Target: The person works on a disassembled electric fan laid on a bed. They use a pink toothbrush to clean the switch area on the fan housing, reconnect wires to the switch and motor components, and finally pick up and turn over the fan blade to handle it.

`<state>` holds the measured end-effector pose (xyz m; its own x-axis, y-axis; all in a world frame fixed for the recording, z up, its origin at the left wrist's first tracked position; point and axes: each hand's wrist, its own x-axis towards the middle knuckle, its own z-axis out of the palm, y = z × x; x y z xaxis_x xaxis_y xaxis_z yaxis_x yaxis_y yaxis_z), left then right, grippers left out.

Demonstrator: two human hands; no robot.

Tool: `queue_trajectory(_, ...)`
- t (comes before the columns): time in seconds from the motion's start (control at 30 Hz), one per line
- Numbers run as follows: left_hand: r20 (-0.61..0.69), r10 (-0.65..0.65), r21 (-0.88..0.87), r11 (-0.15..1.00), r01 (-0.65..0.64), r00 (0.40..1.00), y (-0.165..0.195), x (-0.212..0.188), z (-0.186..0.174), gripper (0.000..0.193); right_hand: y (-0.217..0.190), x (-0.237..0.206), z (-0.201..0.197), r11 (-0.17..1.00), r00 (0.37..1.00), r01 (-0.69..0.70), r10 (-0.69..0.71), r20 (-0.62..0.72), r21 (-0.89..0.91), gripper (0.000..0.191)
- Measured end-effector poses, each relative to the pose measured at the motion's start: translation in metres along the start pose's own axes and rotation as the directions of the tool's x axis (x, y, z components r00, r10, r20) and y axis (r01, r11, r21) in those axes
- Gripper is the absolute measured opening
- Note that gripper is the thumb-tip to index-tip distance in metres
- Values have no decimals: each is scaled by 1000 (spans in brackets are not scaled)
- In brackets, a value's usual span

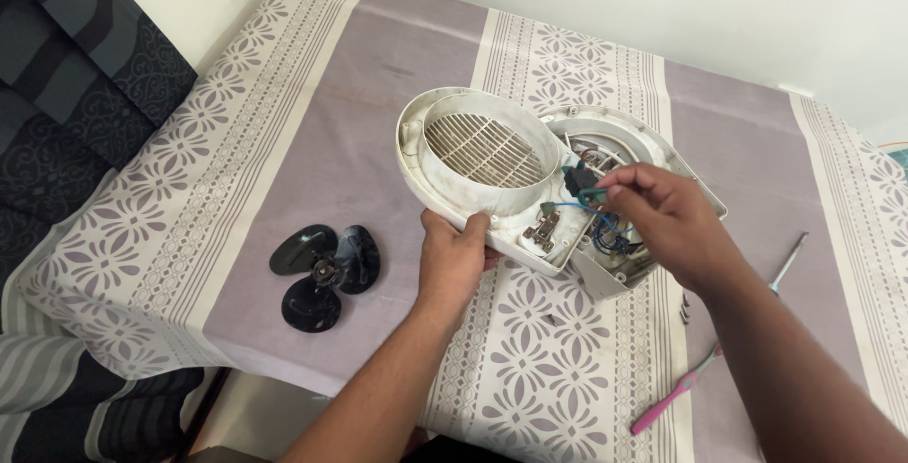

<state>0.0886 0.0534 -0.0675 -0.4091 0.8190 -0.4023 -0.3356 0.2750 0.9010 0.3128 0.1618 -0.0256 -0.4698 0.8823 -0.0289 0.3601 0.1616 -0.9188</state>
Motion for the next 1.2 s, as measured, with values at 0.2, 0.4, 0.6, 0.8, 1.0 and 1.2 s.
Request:
queue_trajectory(0.2, -5, 16, 14, 1000, -16, 1000, 3, -1, 3, 49, -8, 20, 3, 938, 999, -50, 49, -12, -342, 17)
queue_trajectory(0.4, -48, 22, 105, 994, -17, 999, 3, -1, 2, 50, -16, 44, 10, 758, 995, -47, 91, 35, -650, 21)
queue_trajectory(0.6, -55, 18, 191, 982, -8, 998, 5, -2, 3, 52, -11, 52, 8, 745, 987, 62, 54, 153, -664, 20)
queue_trajectory(0.8, -39, 30, 161, 987, -23, 999, 7, -3, 2, 55, -10, 48, 8, 756, 979, -14, 145, 146, -655, 20)
queue_trajectory(1.0, -33, 42, 176, 984, -36, 999, 7, -3, 2, 56, -3, 53, 7, 757, 959, -50, 219, 181, -652, 24)
queue_trajectory(1.2, -45, 35, 234, 972, -23, 998, 9, -2, 3, 56, 3, 55, 7, 742, 941, -44, 255, 222, -668, 25)
